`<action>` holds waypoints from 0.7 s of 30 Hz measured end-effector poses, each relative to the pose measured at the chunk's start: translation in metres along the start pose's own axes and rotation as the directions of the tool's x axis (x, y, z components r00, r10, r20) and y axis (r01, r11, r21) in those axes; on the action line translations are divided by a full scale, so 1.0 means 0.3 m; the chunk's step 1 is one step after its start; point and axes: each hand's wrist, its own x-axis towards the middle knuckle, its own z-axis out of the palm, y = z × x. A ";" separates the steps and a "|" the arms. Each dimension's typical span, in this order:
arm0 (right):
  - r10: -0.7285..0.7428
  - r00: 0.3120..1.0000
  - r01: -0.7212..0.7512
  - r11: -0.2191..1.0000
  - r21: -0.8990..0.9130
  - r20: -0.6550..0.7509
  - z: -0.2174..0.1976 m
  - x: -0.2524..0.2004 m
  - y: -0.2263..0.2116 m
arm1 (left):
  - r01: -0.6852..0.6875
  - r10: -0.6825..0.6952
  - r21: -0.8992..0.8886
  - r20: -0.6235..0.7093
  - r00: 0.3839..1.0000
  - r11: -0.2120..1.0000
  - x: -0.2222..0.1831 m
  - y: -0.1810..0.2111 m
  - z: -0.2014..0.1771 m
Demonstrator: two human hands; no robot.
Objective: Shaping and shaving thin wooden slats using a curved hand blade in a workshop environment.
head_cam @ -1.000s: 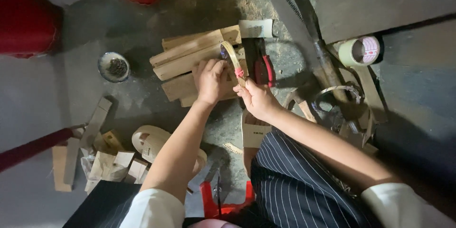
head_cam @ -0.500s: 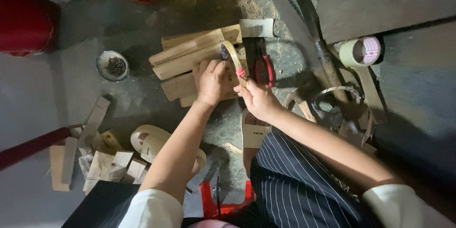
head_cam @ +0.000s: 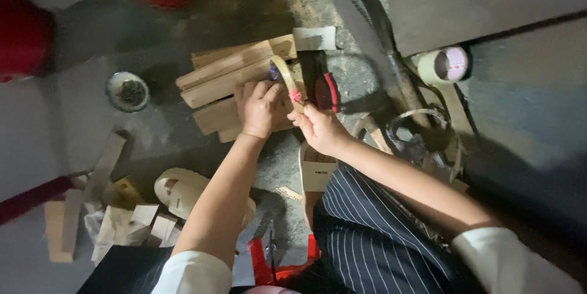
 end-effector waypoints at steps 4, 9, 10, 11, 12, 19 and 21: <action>0.071 0.997 -0.071 0.997 -0.018 -0.005 -0.019 -0.007 -0.004 | 0.073 -0.077 -0.226 -0.008 0.997 0.971 0.023 0.021 -0.030; 0.324 0.934 -0.267 0.913 0.309 -0.150 -0.200 -0.012 0.081 | 0.018 -0.018 -0.001 -0.015 1.000 1.000 -0.042 -0.030 0.084; 0.328 0.933 -0.273 0.913 0.303 -0.148 -0.270 -0.028 0.123 | 0.022 -0.022 -0.008 -0.014 1.000 1.000 -0.025 -0.014 0.046; 0.356 0.895 -0.298 0.926 0.233 -0.270 -0.341 -0.043 0.164 | 0.041 -0.042 -0.141 0.001 0.999 0.989 -0.007 0.001 0.007; 0.365 0.846 -0.324 0.931 0.168 -0.390 -0.407 -0.050 0.204 | 0.060 -0.058 -0.266 0.017 0.998 0.962 0.015 0.006 -0.036; 0.866 0.500 -0.586 0.339 -0.736 0.001 -0.345 -0.363 0.368 | 0.053 -0.054 -0.109 -0.003 0.999 0.993 -0.004 -0.003 -0.010; 0.964 0.241 -0.618 0.062 -0.784 -0.113 -0.283 -0.451 0.441 | 0.024 -0.024 -0.051 0.004 1.000 0.998 -0.026 -0.027 0.041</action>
